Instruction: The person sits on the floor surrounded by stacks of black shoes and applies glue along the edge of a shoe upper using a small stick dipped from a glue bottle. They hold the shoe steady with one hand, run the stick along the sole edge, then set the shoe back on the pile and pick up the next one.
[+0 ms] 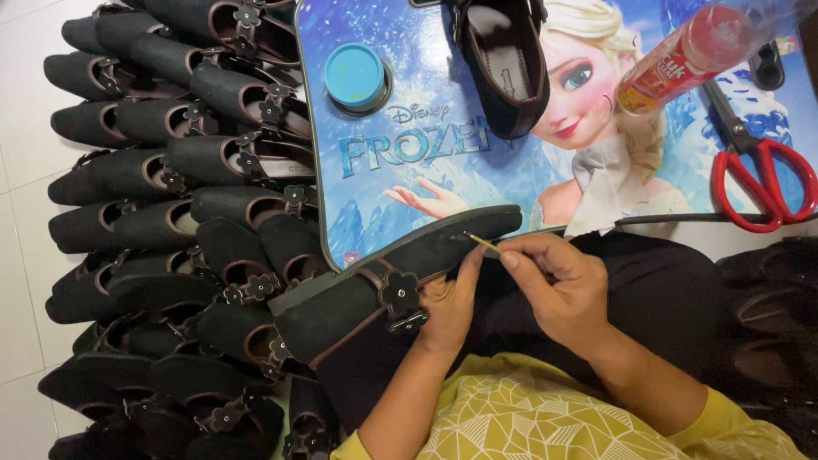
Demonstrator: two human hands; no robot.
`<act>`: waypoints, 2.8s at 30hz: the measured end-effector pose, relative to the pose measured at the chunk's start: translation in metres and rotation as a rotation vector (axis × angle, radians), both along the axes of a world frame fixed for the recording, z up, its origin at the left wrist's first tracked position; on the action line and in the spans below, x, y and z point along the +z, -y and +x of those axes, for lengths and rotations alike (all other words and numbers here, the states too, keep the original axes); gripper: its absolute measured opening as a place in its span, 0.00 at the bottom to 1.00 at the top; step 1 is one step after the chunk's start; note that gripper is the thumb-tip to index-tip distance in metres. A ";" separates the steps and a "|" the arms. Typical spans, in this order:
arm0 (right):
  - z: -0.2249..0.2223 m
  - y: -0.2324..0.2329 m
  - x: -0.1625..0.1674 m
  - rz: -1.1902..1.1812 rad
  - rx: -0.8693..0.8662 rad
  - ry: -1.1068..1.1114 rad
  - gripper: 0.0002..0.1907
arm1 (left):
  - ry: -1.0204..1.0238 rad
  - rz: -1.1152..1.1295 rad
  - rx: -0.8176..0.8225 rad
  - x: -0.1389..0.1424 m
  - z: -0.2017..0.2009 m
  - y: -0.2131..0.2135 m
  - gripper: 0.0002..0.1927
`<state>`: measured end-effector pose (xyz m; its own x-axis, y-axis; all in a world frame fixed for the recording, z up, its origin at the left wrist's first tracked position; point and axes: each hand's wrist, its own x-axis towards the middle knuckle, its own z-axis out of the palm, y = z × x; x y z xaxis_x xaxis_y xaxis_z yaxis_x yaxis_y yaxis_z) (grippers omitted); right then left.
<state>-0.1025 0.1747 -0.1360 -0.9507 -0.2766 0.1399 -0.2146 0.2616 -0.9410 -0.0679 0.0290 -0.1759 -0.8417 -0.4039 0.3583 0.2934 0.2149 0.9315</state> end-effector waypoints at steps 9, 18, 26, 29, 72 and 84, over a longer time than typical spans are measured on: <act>0.000 -0.005 -0.005 0.005 0.063 -0.074 0.07 | 0.002 0.020 -0.003 0.006 -0.005 0.000 0.31; -0.019 0.001 -0.025 -0.237 0.003 0.090 0.06 | 0.035 -0.094 0.008 -0.011 -0.009 -0.005 0.37; -0.012 0.007 -0.026 -0.097 -0.016 -0.026 0.04 | 0.164 0.557 0.027 -0.034 0.021 -0.029 0.25; -0.008 0.005 -0.025 -0.133 -0.004 -0.017 0.05 | 0.021 0.557 -0.049 -0.025 0.012 -0.021 0.26; -0.006 -0.003 -0.013 -0.011 -0.017 -0.067 0.06 | -0.033 0.770 -0.013 -0.024 -0.006 -0.030 0.24; -0.001 0.006 -0.015 0.046 -0.085 -0.195 0.09 | 0.020 0.769 0.010 0.008 -0.012 -0.024 0.22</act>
<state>-0.1040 0.1687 -0.1514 -0.9270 -0.2071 0.3126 -0.3668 0.3280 -0.8706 -0.0803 0.0527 -0.1676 -0.8398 -0.5413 -0.0417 0.2769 -0.4931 0.8247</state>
